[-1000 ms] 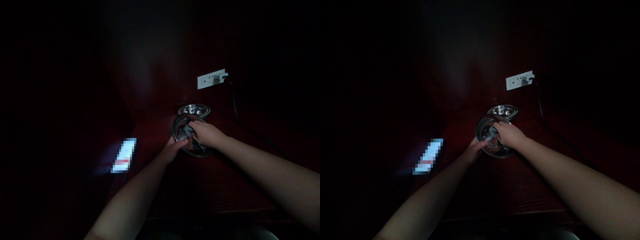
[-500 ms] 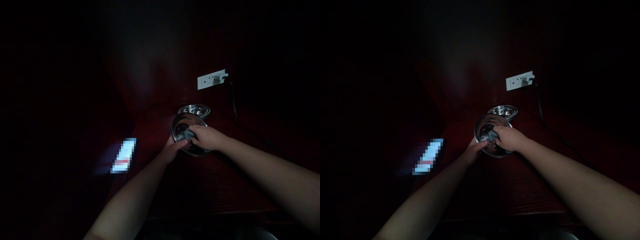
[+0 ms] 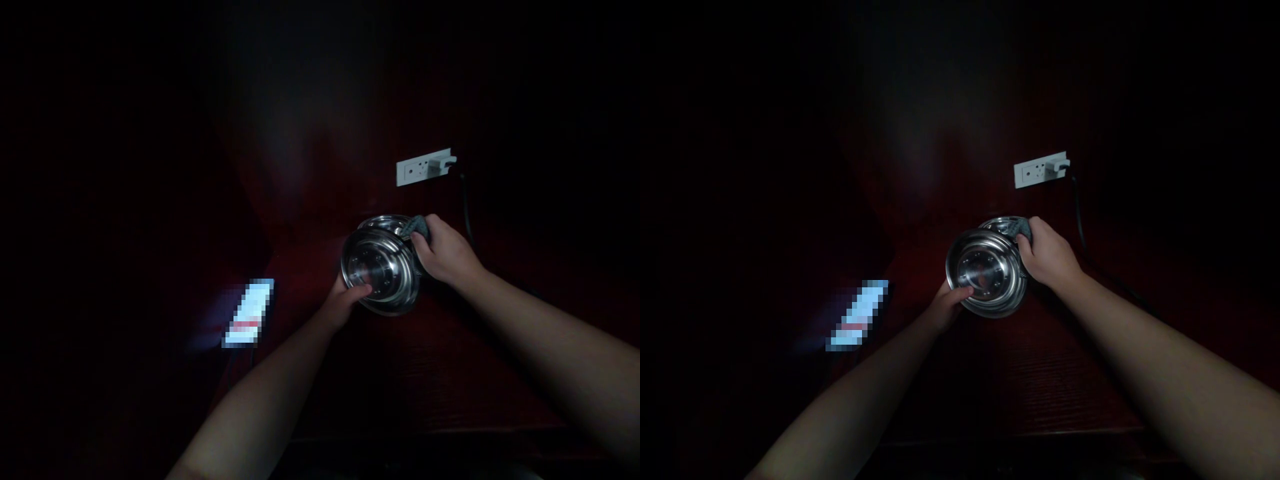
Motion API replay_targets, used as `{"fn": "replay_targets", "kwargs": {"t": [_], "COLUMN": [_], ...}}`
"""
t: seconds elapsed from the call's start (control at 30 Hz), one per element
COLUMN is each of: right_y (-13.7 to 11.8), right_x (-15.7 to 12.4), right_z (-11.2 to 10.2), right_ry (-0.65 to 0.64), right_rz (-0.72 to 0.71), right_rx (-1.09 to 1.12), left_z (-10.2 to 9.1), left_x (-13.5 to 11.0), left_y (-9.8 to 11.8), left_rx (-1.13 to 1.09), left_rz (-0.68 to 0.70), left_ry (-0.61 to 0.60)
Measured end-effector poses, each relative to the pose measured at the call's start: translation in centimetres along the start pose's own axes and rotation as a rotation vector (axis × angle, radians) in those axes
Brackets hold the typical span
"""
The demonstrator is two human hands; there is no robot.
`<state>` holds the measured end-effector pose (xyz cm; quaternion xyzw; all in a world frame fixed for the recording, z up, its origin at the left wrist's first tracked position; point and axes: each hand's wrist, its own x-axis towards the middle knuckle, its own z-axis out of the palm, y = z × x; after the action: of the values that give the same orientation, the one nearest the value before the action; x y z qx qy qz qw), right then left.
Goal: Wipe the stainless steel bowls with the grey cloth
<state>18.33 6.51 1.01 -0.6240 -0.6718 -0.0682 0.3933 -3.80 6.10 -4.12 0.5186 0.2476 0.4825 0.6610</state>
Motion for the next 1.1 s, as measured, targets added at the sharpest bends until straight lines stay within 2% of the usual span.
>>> {"fn": "replay_targets", "kwargs": {"t": [0.1, 0.23, 0.47, 0.63, 0.87, 1.1], "right_y": [0.5, 0.5, 0.6, 0.6, 0.5, 1.0], "right_x": [-0.1, -0.4, -0.4, -0.4, -0.2, -0.1], "right_z": [0.6, 1.4, 1.6, 1.5, 1.0, 1.2], "right_ry": [-0.023, -0.132, -0.257, -0.273, -0.239, -0.308], "right_rz": [0.020, 0.043, 0.113, 0.099, 0.104, 0.028], "right_rx": [0.066, 0.149, 0.239, 0.251, 0.071, 0.284], "left_z": [0.1, 0.1, -0.3, -0.4, -0.3, -0.4], "left_x": [-0.1, -0.3, -0.2, -0.2, -0.4, -0.5], "left_y": [0.2, 0.4, 0.0, -0.1, 0.0, 0.4], "left_rx": [-0.018, -0.051, -0.067, -0.076, -0.081, -0.087], "left_rz": [0.032, 0.020, 0.025, 0.017, -0.023, -0.134], "left_ry": [0.019, 0.047, 0.037, 0.035, 0.056, 0.007]}}
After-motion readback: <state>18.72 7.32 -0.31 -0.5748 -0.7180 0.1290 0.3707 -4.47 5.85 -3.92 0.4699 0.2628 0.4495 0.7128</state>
